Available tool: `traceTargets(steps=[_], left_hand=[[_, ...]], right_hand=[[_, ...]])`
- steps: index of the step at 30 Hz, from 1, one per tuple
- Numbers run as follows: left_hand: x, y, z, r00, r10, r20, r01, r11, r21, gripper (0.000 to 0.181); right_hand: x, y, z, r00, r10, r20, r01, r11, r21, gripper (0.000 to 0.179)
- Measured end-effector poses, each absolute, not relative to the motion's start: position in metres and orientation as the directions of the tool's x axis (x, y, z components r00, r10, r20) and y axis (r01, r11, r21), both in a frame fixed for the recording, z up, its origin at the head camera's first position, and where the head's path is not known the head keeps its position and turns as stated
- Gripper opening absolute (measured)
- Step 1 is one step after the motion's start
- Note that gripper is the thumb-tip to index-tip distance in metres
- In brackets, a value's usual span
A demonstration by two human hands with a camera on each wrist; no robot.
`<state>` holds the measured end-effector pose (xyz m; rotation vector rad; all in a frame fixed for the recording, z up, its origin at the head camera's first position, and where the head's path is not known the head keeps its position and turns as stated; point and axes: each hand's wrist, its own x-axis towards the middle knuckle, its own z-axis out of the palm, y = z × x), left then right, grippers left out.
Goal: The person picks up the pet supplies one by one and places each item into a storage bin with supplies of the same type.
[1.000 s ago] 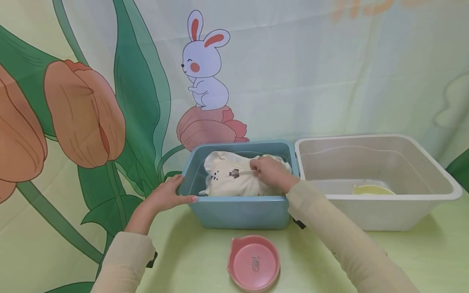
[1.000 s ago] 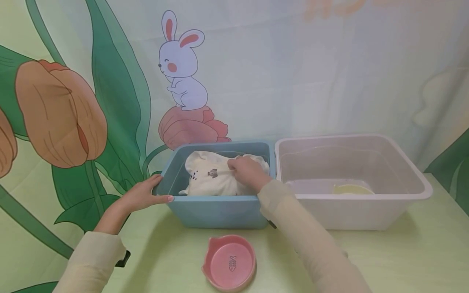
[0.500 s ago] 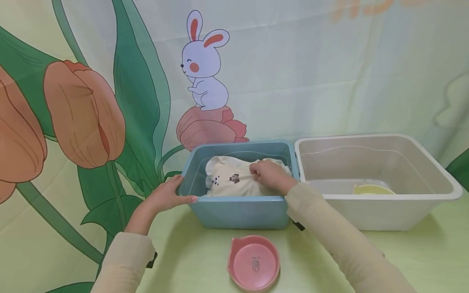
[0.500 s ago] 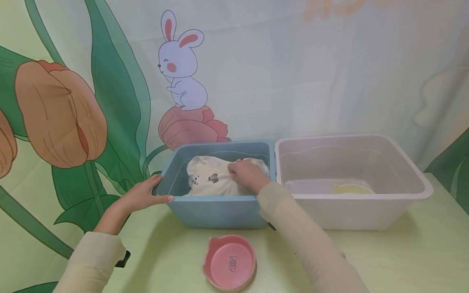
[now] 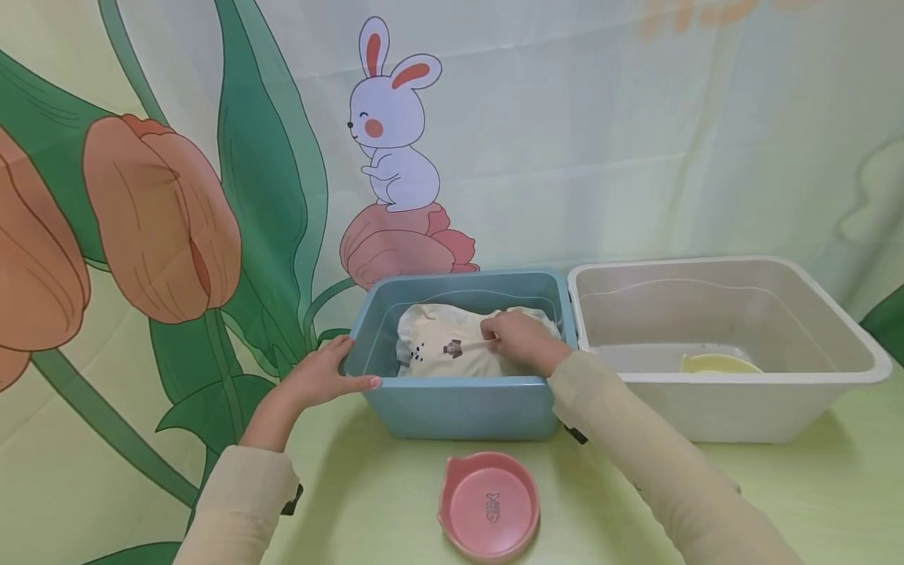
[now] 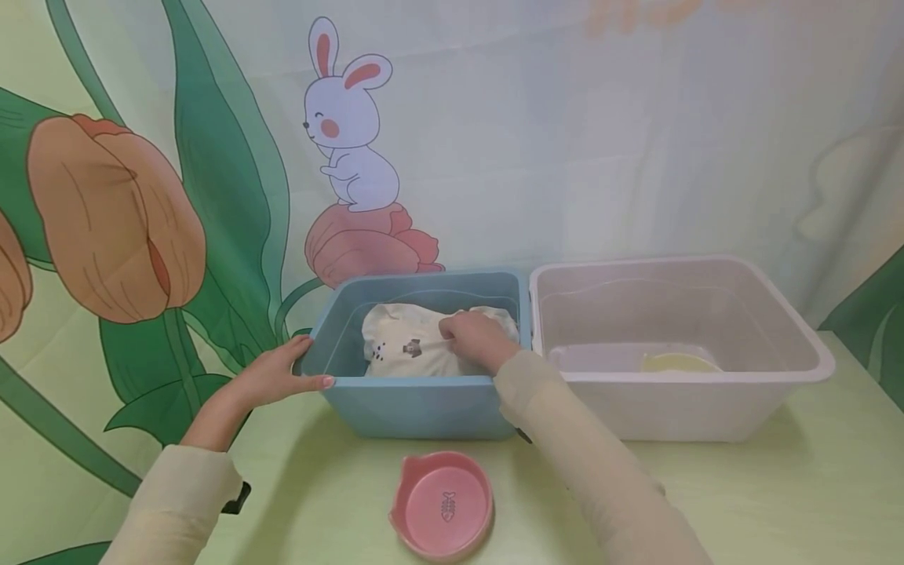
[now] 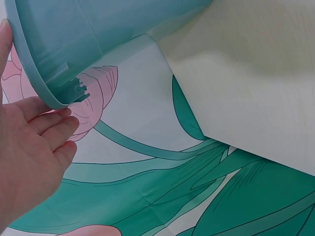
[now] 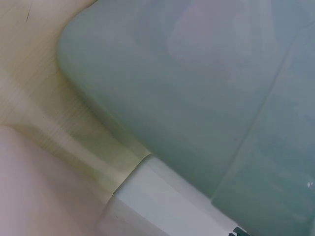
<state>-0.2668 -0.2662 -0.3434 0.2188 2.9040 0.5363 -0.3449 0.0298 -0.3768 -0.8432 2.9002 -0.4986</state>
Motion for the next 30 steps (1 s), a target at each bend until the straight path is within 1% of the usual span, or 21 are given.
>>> traceTargets(steps=[8,14,21,23,27,30], left_hand=[[-0.2642,-0.2650,-0.3400,-0.972,0.185,-0.146,0.117,0.916,0.383,0.100],[-0.2643,-0.2650,-0.3402,-0.972,0.182,-0.150,0.112,0.915,0.387,0.100],[-0.2651,-0.2650,-0.3417,-0.972,0.186,-0.146,0.117,0.914,0.388,0.100],[-0.2651,-0.2648,-0.3419,-0.972,0.188,-0.141,0.120,0.913,0.391,0.099],[-0.2652,-0.2648,-0.3424,-0.973,0.186,-0.138,0.119,0.912,0.393,0.099],[-0.2652,-0.2653,-0.3431,-0.974,0.179,-0.141,0.111,0.914,0.391,0.099]], right_hand=[[-0.3468,0.0293,-0.3788,-0.839,-0.544,0.007,-0.518,0.795,-0.315,0.006],[-0.3460,0.0299,-0.3793,-0.849,-0.528,-0.005,-0.492,0.795,-0.354,0.007],[-0.3442,0.0302,-0.3794,-0.872,-0.486,-0.061,-0.421,0.808,-0.411,0.006],[-0.3432,0.0302,-0.3789,-0.871,-0.485,-0.081,-0.412,0.811,-0.416,0.012],[-0.3402,0.0307,-0.3779,-0.867,-0.480,-0.136,-0.382,0.814,-0.439,0.034],[-0.3391,0.0312,-0.3783,-0.857,-0.487,-0.169,-0.372,0.811,-0.451,0.047]])
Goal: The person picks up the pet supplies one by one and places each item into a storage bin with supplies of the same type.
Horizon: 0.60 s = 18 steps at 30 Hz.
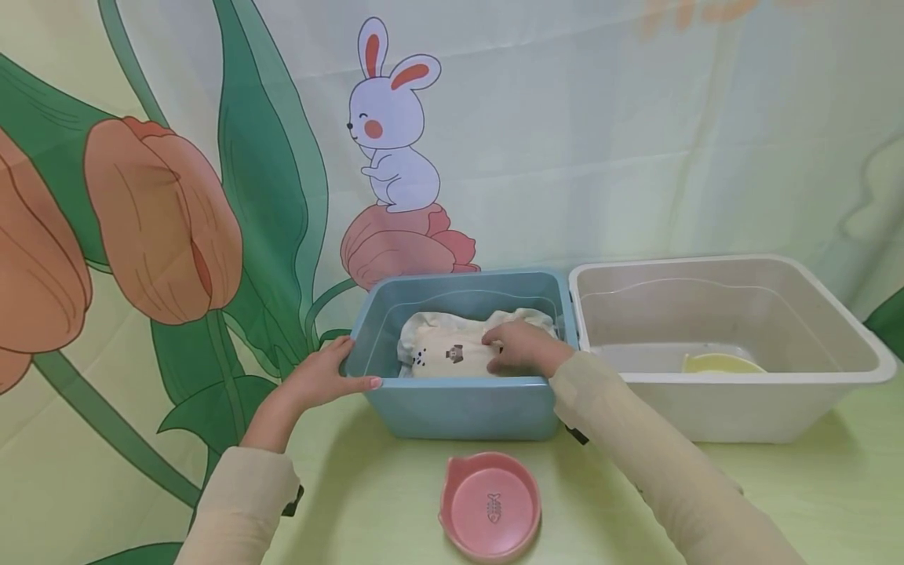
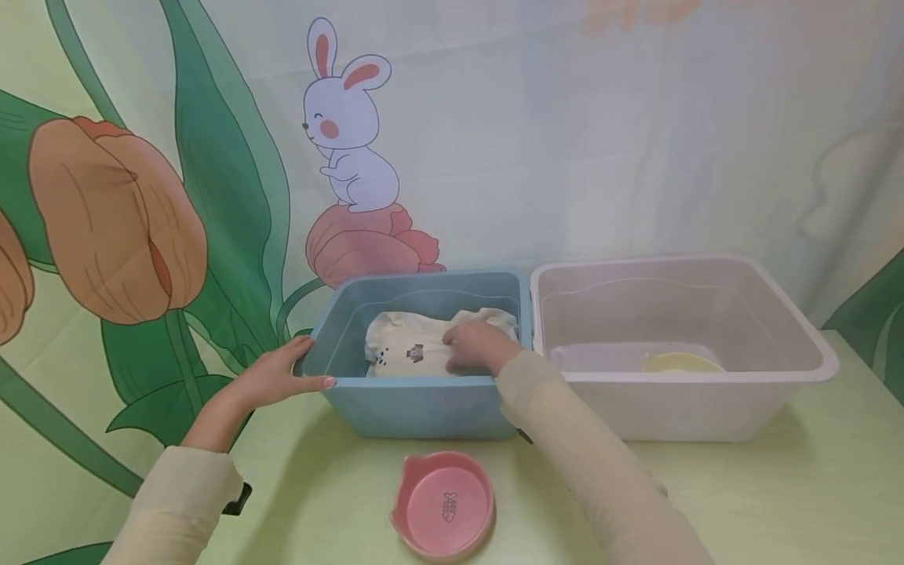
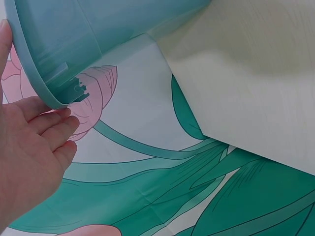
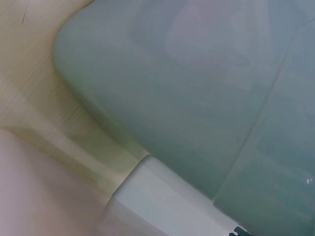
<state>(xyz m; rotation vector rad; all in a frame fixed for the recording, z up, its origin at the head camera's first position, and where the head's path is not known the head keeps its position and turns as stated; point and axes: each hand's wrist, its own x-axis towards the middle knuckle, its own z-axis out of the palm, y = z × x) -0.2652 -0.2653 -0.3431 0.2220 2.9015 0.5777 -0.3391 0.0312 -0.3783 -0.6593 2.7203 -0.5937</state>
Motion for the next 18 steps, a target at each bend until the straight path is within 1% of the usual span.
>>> traceTargets(steps=[3,7,11,18], left_hand=[[-0.2653,-0.2653,-0.3433,-0.974,0.175,-0.143,0.108,0.915,0.388,0.099],[-0.2649,-0.2655,-0.3429,-0.974,0.176,-0.146,0.109,0.919,0.380,0.099],[-0.2648,-0.2658,-0.3430,-0.973,0.177,-0.145,0.110,0.918,0.380,0.099],[-0.2653,-0.2654,-0.3432,-0.974,0.178,-0.140,0.112,0.915,0.387,0.099]], right_hand=[[-0.3400,0.0316,-0.3796,-0.838,-0.510,-0.192,-0.400,0.815,-0.420,0.054],[-0.3415,0.0317,-0.3812,-0.820,-0.522,-0.235,-0.425,0.830,-0.363,0.059],[-0.3419,0.0322,-0.3815,-0.822,-0.490,-0.289,-0.384,0.853,-0.354,0.063],[-0.3415,0.0341,-0.3832,-0.820,-0.467,-0.330,-0.377,0.875,-0.303,0.069]])
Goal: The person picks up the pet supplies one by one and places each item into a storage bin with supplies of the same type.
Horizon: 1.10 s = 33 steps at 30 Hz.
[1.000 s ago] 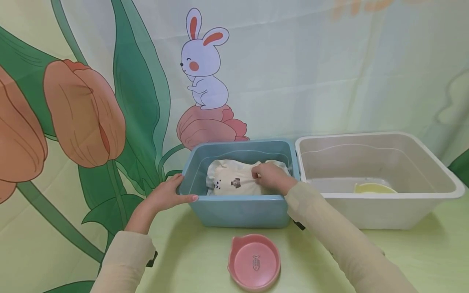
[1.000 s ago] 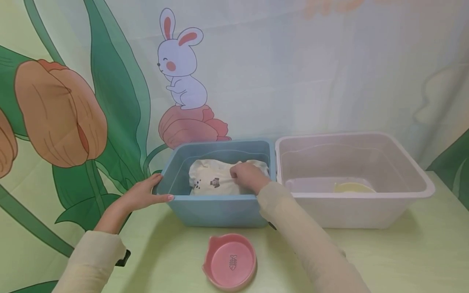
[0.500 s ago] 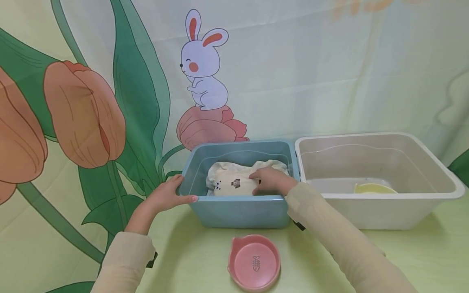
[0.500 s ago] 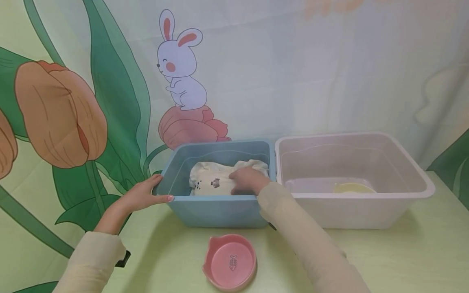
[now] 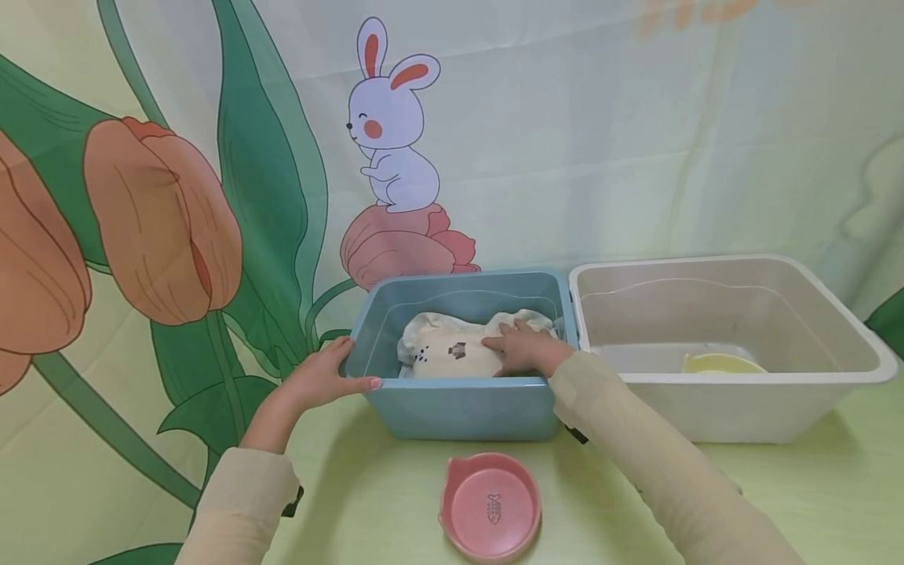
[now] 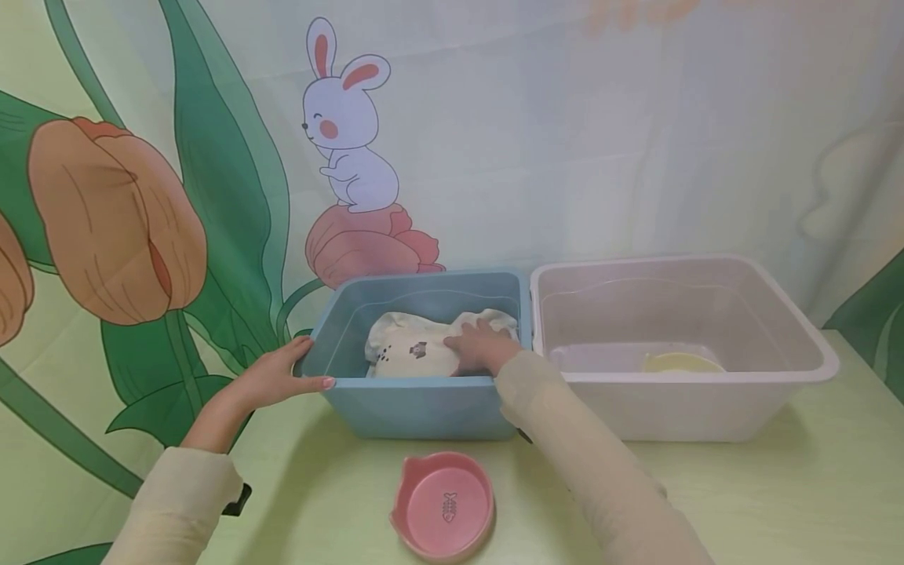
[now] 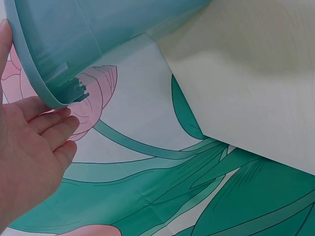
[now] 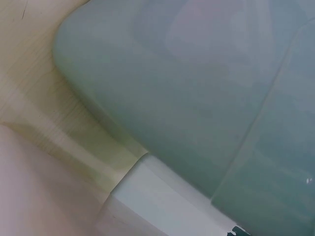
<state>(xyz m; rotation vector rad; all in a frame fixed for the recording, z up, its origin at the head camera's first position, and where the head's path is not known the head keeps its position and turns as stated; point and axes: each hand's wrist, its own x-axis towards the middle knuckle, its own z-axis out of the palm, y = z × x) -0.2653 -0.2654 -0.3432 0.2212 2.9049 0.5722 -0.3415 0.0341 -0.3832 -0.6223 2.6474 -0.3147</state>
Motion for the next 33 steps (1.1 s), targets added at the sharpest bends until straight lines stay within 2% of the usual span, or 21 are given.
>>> traceTargets(steps=[7,15,24,33], left_hand=[[-0.266,-0.264,-0.343,-0.974,0.174,-0.145,0.107,0.919,0.379,0.099],[-0.265,-0.264,-0.342,-0.972,0.178,-0.150,0.110,0.919,0.380,0.099],[-0.264,-0.263,-0.340,-0.971,0.177,-0.159,0.107,0.921,0.375,0.100],[-0.264,-0.262,-0.339,-0.970,0.177,-0.165,0.104,0.920,0.378,0.100]], right_hand=[[-0.340,0.036,-0.383,-0.822,-0.461,-0.335,-0.373,0.880,-0.295,0.072],[-0.338,0.038,-0.376,-0.825,-0.490,-0.284,-0.399,0.858,-0.323,0.077],[-0.332,0.039,-0.369,-0.814,-0.514,-0.271,-0.425,0.844,-0.327,0.073],[-0.332,0.045,-0.365,-0.798,-0.567,-0.204,-0.509,0.816,-0.274,0.068]])
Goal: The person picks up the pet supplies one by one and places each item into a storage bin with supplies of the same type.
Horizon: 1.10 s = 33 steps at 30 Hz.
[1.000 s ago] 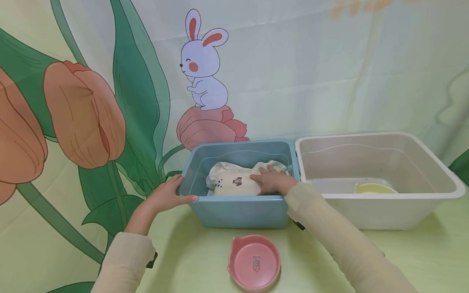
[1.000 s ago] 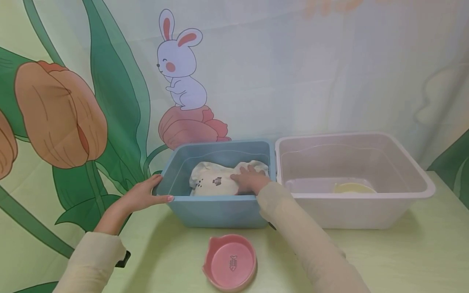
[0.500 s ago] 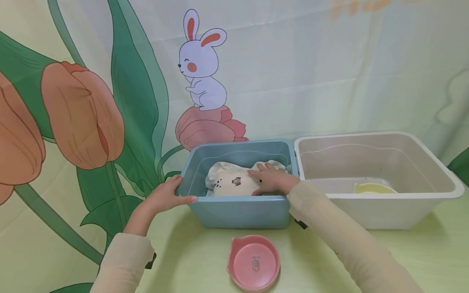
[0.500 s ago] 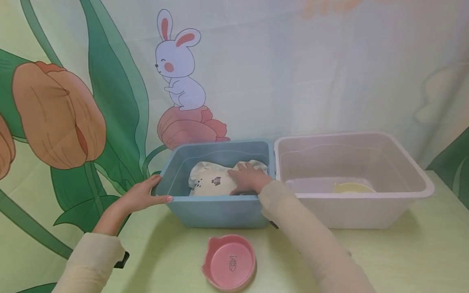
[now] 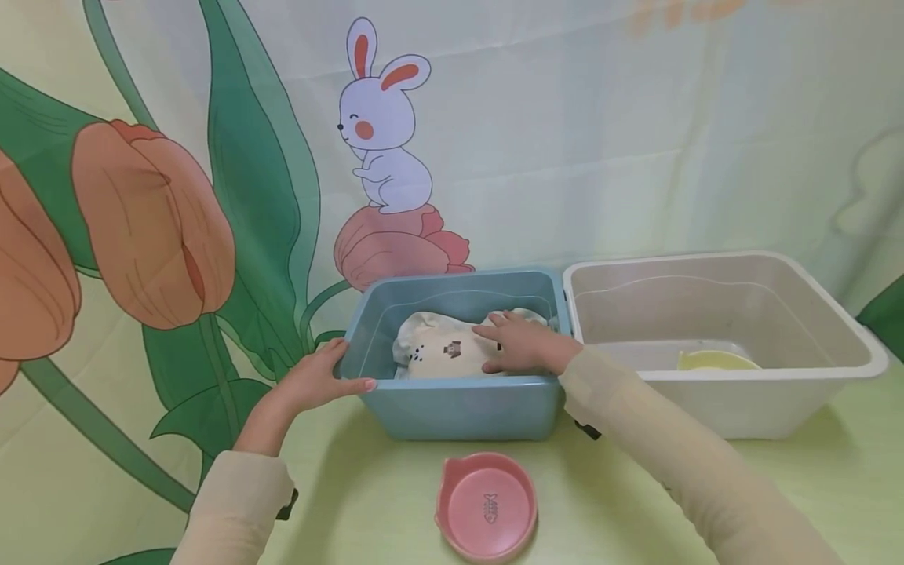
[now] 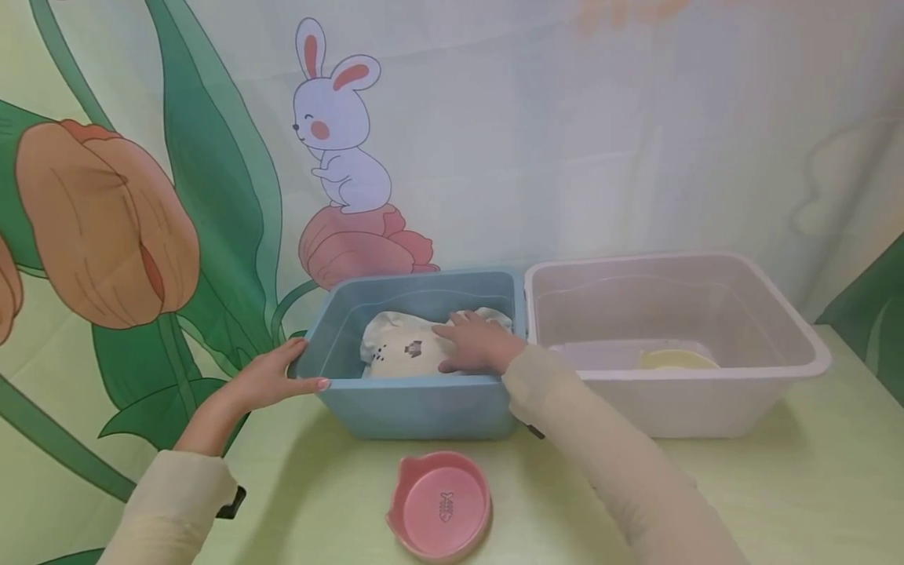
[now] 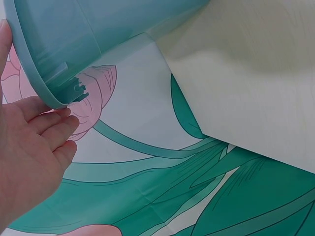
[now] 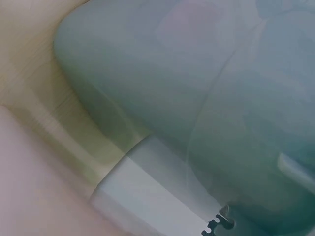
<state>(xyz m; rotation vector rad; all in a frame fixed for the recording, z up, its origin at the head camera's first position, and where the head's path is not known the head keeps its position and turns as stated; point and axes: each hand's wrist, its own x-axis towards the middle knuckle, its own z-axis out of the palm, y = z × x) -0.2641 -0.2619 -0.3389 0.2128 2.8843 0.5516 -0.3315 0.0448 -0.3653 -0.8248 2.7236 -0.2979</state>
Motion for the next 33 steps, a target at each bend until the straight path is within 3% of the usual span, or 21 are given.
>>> traceTargets(steps=[33], left_hand=[[-0.264,-0.263,-0.340,-0.971,0.190,-0.147,0.122,0.917,0.380,0.099]], right_hand=[[-0.310,0.060,-0.344,-0.714,-0.693,0.101,-0.683,0.657,-0.320,0.044]])
